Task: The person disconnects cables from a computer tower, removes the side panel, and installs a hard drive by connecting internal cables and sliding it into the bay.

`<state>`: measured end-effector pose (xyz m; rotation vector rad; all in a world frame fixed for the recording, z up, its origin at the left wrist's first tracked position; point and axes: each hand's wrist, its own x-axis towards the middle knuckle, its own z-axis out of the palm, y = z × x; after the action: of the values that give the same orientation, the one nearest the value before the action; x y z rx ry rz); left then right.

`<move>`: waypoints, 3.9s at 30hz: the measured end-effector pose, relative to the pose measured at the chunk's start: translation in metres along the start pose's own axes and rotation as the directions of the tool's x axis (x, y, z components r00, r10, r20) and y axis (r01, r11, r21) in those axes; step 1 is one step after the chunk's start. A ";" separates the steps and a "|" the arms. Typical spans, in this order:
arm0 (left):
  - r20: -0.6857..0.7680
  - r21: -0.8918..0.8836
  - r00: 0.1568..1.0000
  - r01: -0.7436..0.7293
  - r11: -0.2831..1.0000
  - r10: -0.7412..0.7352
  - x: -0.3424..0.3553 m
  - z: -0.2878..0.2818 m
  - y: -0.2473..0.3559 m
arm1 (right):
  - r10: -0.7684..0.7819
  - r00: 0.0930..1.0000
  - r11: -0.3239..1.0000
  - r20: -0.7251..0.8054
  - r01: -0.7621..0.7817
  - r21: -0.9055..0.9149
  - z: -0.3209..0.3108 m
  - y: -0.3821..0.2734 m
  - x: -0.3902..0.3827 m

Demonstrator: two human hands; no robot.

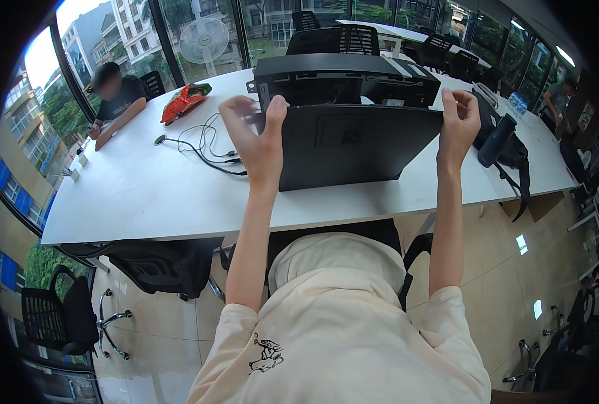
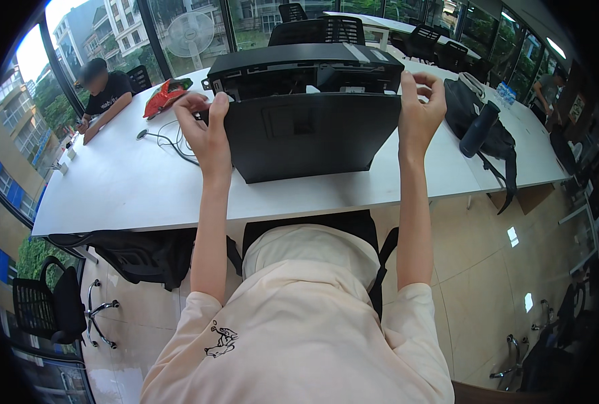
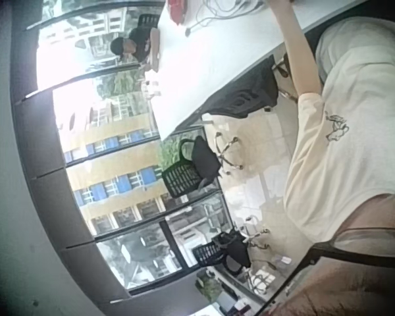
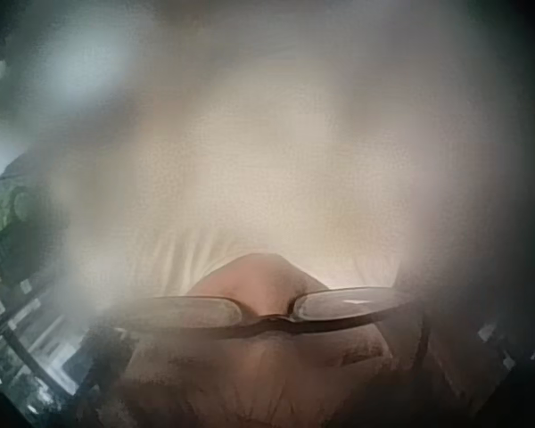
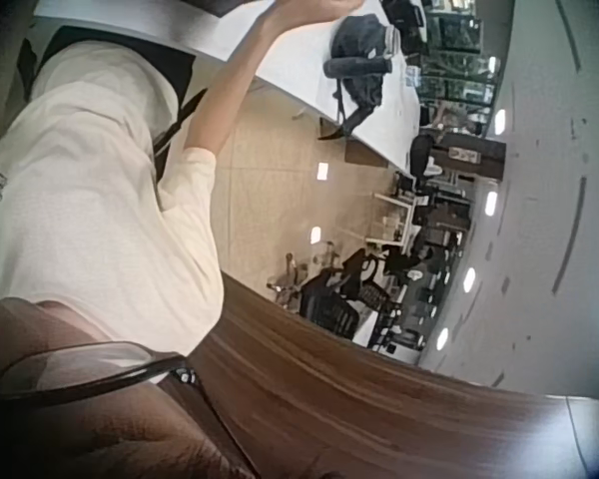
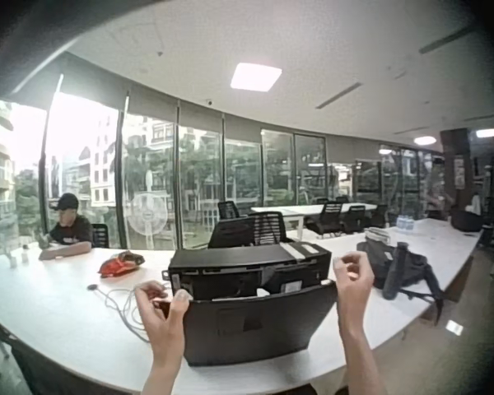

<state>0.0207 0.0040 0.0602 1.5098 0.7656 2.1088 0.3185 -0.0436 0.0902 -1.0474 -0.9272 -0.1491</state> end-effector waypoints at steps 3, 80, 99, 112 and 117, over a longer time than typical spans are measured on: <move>0.008 0.133 0.997 -0.077 0.988 0.077 0.014 0.001 -0.003 | -0.079 0.997 0.992 0.012 0.080 -0.092 0.002 0.013 0.012; 0.676 0.498 0.556 0.140 0.856 -0.484 0.020 -0.133 -0.123 | -0.172 0.181 0.793 0.968 0.609 0.027 0.185 -0.081 0.004; 0.652 0.625 0.336 0.269 0.732 -0.680 0.009 -0.126 -0.136 | -0.168 0.220 0.827 0.961 0.563 0.016 0.181 -0.084 -0.001; 0.646 0.602 0.436 0.214 0.769 -0.627 -0.006 -0.108 -0.153 | -0.150 0.226 0.821 0.963 0.571 -0.006 0.184 -0.082 0.002; 0.613 0.628 0.470 0.197 0.753 -0.635 -0.011 -0.103 -0.157 | -0.115 0.237 0.820 0.965 0.570 -0.043 0.183 -0.085 -0.001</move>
<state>-0.0688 0.0968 -0.0769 1.9895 1.1685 0.6667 0.1674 0.0560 0.1782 -1.2722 -2.3674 -0.0863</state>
